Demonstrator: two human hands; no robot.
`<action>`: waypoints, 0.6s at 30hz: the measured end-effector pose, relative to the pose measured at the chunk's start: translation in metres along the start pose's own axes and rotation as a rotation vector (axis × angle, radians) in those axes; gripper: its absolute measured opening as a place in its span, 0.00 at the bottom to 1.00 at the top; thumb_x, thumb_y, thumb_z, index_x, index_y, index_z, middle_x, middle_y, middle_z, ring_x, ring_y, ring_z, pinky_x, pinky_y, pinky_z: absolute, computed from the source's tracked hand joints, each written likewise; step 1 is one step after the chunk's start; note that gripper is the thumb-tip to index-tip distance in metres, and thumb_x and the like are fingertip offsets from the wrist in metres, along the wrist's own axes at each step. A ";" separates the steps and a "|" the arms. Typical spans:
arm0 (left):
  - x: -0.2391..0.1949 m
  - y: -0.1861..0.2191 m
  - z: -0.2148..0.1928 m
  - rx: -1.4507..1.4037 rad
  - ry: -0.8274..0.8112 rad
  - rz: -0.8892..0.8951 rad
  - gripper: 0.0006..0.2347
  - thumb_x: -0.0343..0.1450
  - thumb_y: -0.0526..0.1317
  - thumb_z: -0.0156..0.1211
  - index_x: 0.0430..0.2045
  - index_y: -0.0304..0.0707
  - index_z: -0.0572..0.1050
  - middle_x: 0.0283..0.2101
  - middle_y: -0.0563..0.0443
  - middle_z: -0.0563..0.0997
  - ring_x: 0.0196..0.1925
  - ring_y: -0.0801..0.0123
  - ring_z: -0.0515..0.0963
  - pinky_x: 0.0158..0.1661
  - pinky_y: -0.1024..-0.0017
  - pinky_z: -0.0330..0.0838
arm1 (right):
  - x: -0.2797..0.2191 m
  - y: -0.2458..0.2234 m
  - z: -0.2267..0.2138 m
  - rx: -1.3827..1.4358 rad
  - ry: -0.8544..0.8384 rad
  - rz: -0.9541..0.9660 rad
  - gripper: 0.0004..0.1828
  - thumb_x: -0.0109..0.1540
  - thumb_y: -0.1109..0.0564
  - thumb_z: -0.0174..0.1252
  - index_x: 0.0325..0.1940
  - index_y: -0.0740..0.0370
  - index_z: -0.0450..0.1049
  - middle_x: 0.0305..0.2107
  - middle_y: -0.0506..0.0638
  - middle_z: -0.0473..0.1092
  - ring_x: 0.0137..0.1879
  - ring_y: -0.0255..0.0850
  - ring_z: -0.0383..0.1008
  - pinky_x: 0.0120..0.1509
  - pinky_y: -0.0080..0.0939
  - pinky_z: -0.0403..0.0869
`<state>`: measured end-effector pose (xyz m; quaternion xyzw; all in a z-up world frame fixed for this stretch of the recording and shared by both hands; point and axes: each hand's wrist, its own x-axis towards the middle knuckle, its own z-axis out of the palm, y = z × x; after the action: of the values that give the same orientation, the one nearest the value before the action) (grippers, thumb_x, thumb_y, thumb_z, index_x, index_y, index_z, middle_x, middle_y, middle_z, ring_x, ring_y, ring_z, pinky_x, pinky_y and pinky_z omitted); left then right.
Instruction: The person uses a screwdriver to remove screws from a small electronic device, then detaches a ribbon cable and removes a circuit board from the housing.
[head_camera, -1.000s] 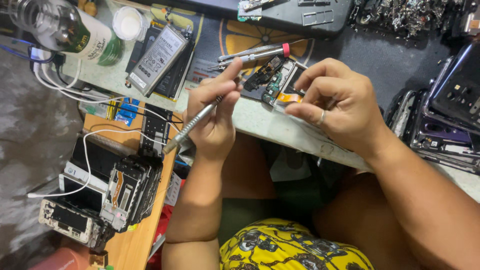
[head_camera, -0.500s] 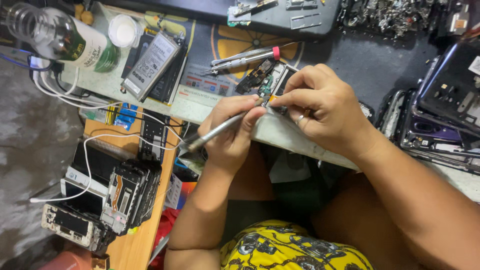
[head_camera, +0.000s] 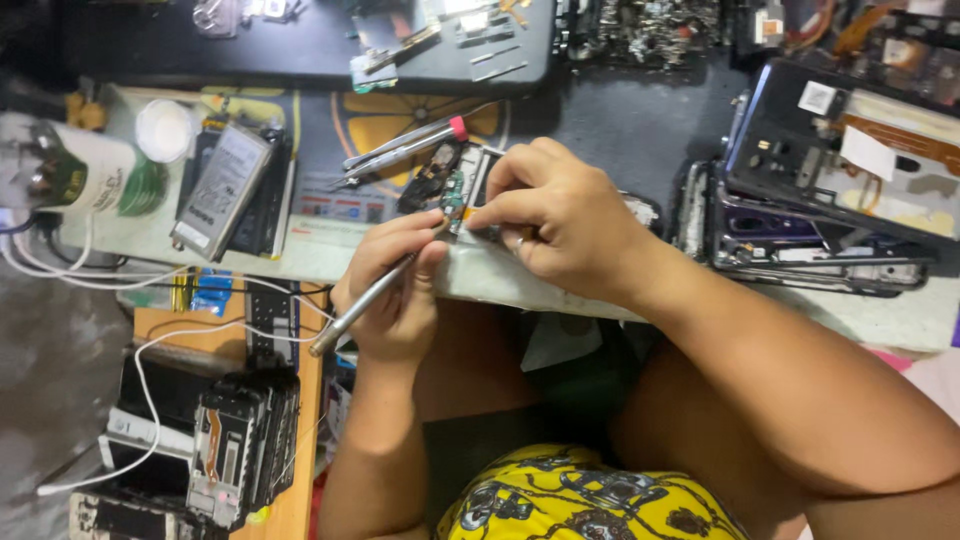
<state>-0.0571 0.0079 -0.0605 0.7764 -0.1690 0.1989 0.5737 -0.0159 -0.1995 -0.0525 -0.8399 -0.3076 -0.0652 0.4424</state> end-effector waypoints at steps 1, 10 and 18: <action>0.001 0.001 0.001 -0.015 -0.005 -0.008 0.07 0.78 0.33 0.64 0.44 0.29 0.74 0.49 0.35 0.83 0.47 0.61 0.84 0.51 0.73 0.78 | -0.001 0.000 0.000 -0.007 0.001 0.005 0.16 0.52 0.66 0.65 0.42 0.55 0.83 0.38 0.48 0.72 0.46 0.48 0.71 0.50 0.46 0.73; 0.006 0.005 0.001 0.008 -0.007 0.008 0.06 0.77 0.33 0.64 0.43 0.29 0.73 0.48 0.35 0.83 0.45 0.61 0.85 0.49 0.73 0.79 | 0.001 -0.001 -0.001 -0.001 -0.002 0.001 0.16 0.52 0.67 0.64 0.42 0.56 0.83 0.37 0.48 0.72 0.46 0.47 0.71 0.49 0.46 0.72; 0.006 0.004 -0.001 0.024 -0.004 -0.008 0.07 0.77 0.33 0.65 0.43 0.30 0.73 0.48 0.37 0.83 0.48 0.60 0.85 0.48 0.73 0.80 | 0.002 -0.002 0.000 -0.008 -0.023 0.020 0.17 0.52 0.69 0.63 0.42 0.56 0.83 0.37 0.48 0.73 0.45 0.47 0.70 0.48 0.45 0.72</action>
<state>-0.0539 0.0076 -0.0543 0.7842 -0.1648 0.1969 0.5649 -0.0154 -0.1981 -0.0507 -0.8455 -0.3037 -0.0523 0.4361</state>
